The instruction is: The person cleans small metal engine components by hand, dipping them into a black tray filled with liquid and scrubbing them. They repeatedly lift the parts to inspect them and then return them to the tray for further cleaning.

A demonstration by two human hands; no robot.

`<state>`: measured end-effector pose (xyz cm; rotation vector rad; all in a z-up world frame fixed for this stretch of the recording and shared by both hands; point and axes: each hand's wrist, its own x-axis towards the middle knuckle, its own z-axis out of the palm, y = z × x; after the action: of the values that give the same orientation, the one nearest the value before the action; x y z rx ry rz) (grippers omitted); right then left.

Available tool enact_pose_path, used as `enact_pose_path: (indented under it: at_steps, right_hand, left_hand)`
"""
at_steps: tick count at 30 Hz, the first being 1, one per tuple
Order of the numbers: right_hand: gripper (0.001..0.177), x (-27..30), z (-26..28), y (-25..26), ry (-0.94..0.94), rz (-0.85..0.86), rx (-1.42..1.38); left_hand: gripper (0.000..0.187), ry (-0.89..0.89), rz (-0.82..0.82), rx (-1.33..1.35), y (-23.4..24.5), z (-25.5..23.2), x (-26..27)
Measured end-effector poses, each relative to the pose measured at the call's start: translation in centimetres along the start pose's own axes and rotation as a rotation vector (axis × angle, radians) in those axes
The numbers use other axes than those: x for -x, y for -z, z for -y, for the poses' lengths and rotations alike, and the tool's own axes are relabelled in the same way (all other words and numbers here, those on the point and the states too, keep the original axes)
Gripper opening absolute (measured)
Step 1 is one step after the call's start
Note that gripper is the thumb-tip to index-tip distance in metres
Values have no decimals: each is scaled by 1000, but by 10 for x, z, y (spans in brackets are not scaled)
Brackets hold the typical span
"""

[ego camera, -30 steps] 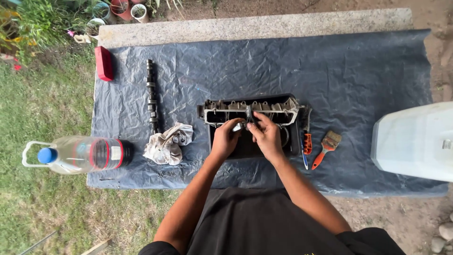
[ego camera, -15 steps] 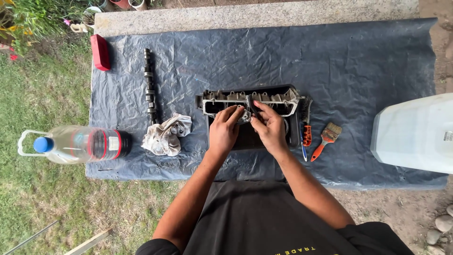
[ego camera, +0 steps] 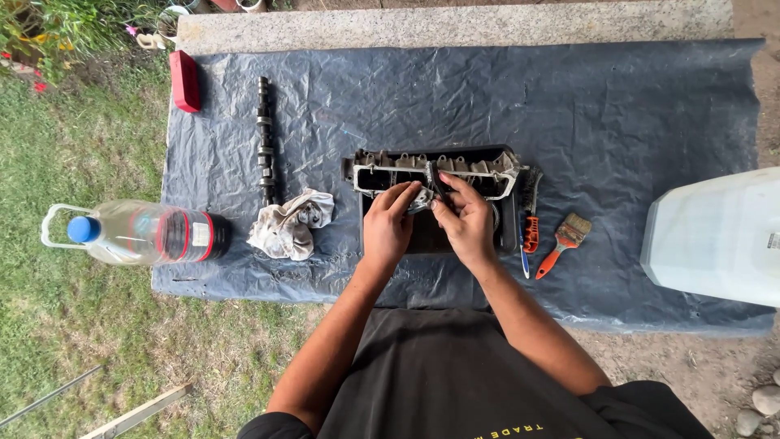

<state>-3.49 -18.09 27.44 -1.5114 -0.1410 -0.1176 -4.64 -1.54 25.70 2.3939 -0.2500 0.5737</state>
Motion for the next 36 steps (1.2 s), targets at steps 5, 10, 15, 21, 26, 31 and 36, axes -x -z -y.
enact_pose_path:
  at_steps: [5, 10, 15, 21, 26, 31, 36]
  right_hand:
    - [46, 4, 12, 1, -6, 2, -39]
    - [46, 2, 6, 2, 2, -7, -52]
    - [47, 3, -6, 0, 31, -46, 43]
    - [46, 2, 2, -2, 26, -56, 31]
    - [42, -1, 16, -5, -80, -56, -129]
    - [36, -10, 23, 1, -190, -111, -265]
    - [54, -15, 19, 6, -206, -59, -305]
  left_hand:
    - [66, -54, 4, -76, 1, 0, 1]
    - [67, -85, -6, -111, -1, 2, -1]
    - [63, -73, -2, -111, -4, 2, -1]
    - [60, 44, 10, 17, 0, -7, -3]
    - [46, 232, 38, 338, 2, -17, -9]
    - [30, 383, 112, 643, 11, -22, -20]
    - [23, 422, 190, 596, 14, -13, -23]
